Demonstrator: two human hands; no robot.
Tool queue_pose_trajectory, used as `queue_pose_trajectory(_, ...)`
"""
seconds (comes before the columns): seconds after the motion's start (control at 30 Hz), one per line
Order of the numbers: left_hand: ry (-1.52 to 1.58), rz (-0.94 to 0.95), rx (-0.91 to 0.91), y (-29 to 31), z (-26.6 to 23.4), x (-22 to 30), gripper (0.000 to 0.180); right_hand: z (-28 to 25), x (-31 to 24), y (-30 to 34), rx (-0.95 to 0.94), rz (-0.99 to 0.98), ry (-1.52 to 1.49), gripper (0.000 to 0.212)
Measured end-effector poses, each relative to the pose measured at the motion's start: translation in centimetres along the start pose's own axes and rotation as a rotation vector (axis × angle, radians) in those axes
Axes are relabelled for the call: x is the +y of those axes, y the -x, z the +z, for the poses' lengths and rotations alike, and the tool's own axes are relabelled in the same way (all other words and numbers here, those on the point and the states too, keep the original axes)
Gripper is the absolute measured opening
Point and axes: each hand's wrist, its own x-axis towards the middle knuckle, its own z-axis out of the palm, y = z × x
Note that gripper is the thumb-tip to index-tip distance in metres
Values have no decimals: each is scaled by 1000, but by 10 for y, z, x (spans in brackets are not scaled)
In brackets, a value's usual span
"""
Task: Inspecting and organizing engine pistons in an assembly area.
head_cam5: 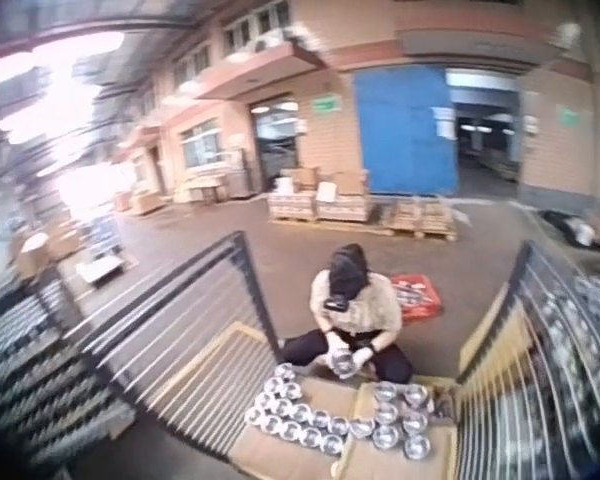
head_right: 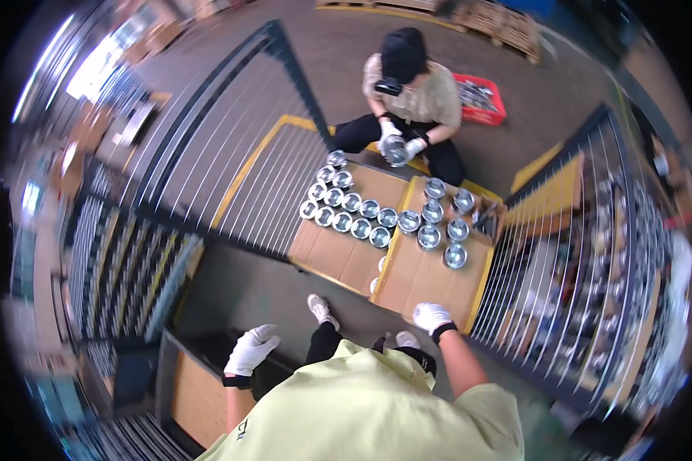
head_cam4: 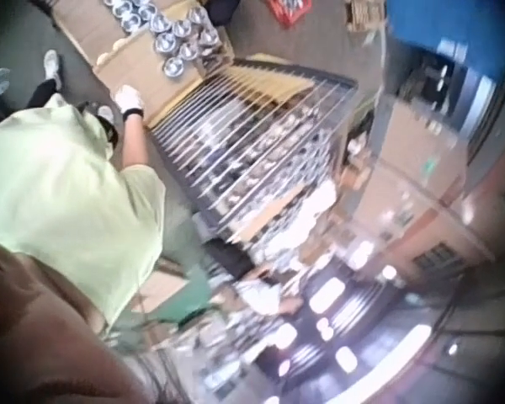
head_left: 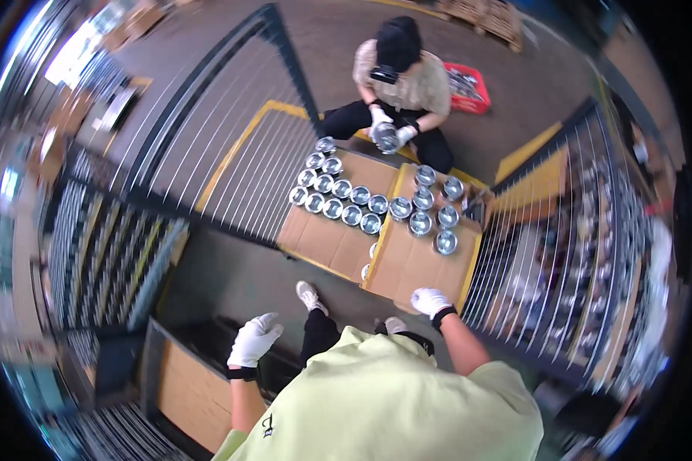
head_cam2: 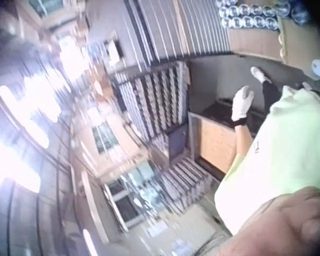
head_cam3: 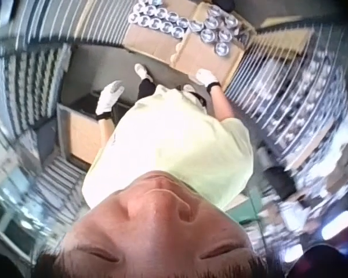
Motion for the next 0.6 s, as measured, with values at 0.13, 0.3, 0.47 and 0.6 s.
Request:
queue_pose_trajectory(0.13, 352, -4, -228, -151, -22, -82, 42, 41, -28, 1, -86, 455, -96, 40)
queue_pose_trajectory(0.3, -127, -172, -610, -265, -29, -147, 47, 74, -123, 16, -24, 496, -714, 46)
queue_pose_trajectory(0.47, -293, -70, -1004, -276, -27, -114, 65, 89, -177, 5, 25, 576, -599, 42)
queue_pose_trajectory(0.6, -208, -380, -1084, -254, -54, -55, 63, 83, -186, -3, -32, 496, -631, 41)
